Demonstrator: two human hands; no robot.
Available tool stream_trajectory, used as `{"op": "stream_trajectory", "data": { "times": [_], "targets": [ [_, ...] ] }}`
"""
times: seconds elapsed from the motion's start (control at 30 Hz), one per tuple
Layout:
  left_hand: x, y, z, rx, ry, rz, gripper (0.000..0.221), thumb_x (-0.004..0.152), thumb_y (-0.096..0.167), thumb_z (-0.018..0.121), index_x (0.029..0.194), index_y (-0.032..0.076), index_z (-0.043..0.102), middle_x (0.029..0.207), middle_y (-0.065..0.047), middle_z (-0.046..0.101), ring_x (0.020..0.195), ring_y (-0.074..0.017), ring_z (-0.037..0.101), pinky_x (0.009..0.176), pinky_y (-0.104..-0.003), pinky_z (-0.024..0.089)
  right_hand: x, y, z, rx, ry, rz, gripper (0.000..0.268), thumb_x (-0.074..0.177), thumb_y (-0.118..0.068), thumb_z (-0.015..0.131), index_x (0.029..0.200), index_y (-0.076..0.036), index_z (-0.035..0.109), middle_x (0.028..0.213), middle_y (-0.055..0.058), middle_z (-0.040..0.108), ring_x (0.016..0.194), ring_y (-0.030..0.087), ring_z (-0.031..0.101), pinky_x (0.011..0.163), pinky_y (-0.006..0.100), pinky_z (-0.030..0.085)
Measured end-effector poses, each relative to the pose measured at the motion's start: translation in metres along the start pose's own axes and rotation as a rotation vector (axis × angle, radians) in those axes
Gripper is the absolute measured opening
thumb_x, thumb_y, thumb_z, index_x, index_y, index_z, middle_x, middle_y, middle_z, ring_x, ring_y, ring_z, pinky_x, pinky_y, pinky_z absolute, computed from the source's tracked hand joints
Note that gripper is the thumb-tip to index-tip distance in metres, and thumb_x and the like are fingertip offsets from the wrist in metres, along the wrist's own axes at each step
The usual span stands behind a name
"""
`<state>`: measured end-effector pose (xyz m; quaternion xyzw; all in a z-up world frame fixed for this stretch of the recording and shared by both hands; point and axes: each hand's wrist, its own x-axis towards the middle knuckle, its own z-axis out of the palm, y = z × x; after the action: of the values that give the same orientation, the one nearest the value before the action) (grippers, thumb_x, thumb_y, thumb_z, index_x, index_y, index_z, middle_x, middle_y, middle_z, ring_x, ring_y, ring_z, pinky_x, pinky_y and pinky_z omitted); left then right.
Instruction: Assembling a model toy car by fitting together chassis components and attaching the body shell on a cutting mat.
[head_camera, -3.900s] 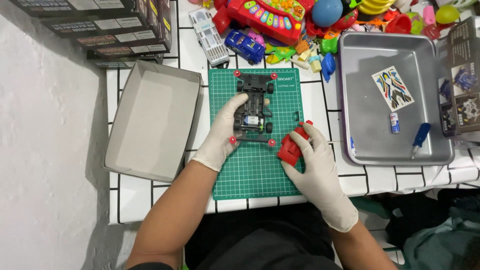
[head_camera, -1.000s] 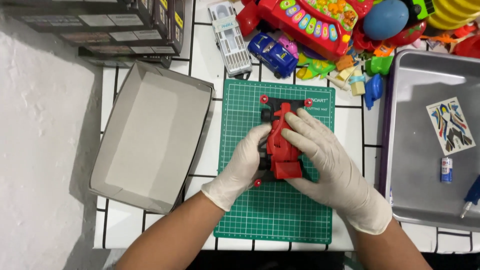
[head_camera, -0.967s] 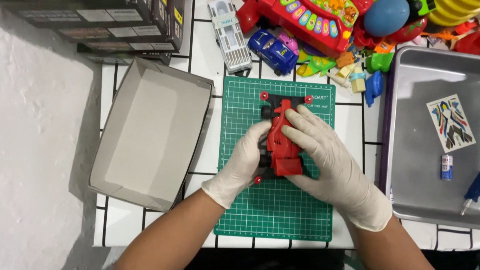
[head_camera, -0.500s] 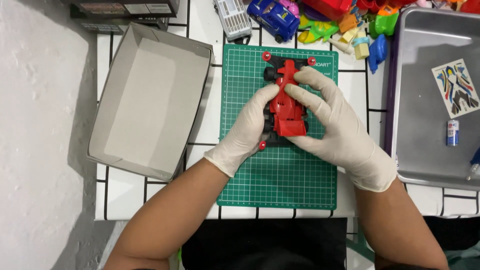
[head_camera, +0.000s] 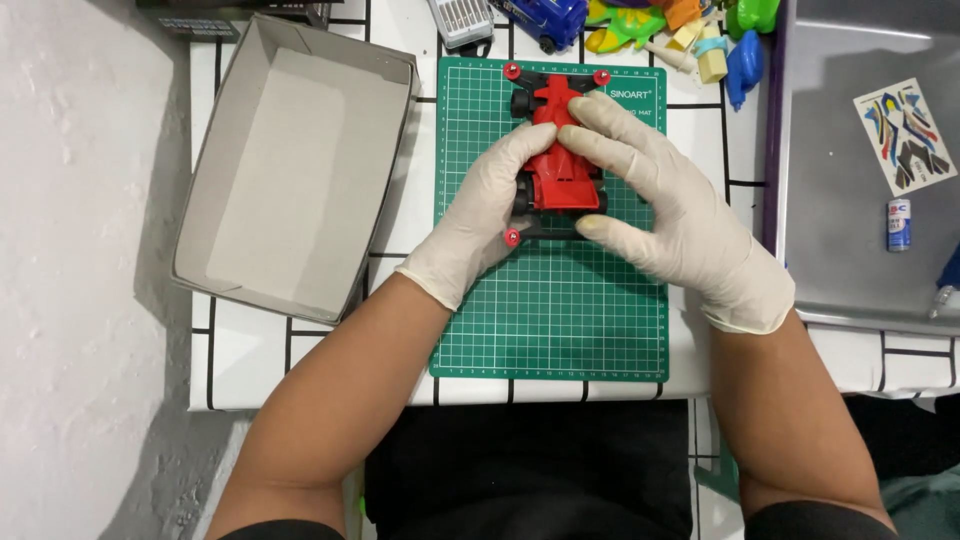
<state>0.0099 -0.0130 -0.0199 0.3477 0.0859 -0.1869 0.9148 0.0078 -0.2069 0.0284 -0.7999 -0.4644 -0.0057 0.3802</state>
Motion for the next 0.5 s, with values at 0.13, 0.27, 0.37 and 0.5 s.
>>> {"op": "stream_trajectory", "data": {
  "times": [0.13, 0.27, 0.37, 0.5],
  "targets": [
    [0.002, -0.002, 0.001, -0.039, 0.034, -0.004, 0.038, 0.090, 0.028, 0.065, 0.121, 0.005, 0.066, 0.105, -0.016, 0.073, 0.090, -0.0260, 0.072, 0.079, -0.037, 0.059, -0.001, 0.004, 0.001, 0.009, 0.022, -0.035, 0.057, 0.111, -0.037, 0.051, 0.159, -0.012, 0.036, 0.168, 0.018, 0.032, 0.160, 0.043, 0.031, 0.134, 0.062, 0.028],
    [0.002, 0.000, 0.004, -0.020, 0.104, -0.046, 0.039, 0.088, 0.030, 0.066, 0.118, 0.006, 0.067, 0.103, -0.016, 0.073, 0.087, -0.0260, 0.071, 0.077, -0.037, 0.059, 0.000, 0.004, 0.002, 0.009, 0.023, -0.019, 0.055, 0.111, -0.039, 0.049, 0.159, -0.013, 0.038, 0.168, 0.019, 0.033, 0.160, 0.042, 0.032, 0.133, 0.061, 0.029],
    [-0.001, 0.005, 0.010, 0.005, 0.123, -0.060, 0.037, 0.086, 0.030, 0.067, 0.116, 0.008, 0.067, 0.103, -0.014, 0.073, 0.087, -0.0255, 0.071, 0.075, -0.036, 0.058, 0.001, 0.007, 0.002, 0.023, 0.017, -0.018, 0.054, 0.111, -0.037, 0.050, 0.159, -0.015, 0.037, 0.168, 0.019, 0.033, 0.160, 0.041, 0.031, 0.134, 0.060, 0.028],
    [-0.009, 0.013, 0.017, 0.103, 0.123, -0.088, 0.036, 0.087, 0.034, 0.063, 0.118, 0.015, 0.064, 0.100, -0.008, 0.070, 0.087, -0.0220, 0.068, 0.073, -0.035, 0.056, 0.001, 0.004, 0.002, -0.051, 0.032, -0.042, 0.052, 0.113, -0.039, 0.045, 0.159, -0.017, 0.036, 0.163, 0.023, 0.032, 0.156, 0.043, 0.034, 0.130, 0.061, 0.033]
  ]
}}
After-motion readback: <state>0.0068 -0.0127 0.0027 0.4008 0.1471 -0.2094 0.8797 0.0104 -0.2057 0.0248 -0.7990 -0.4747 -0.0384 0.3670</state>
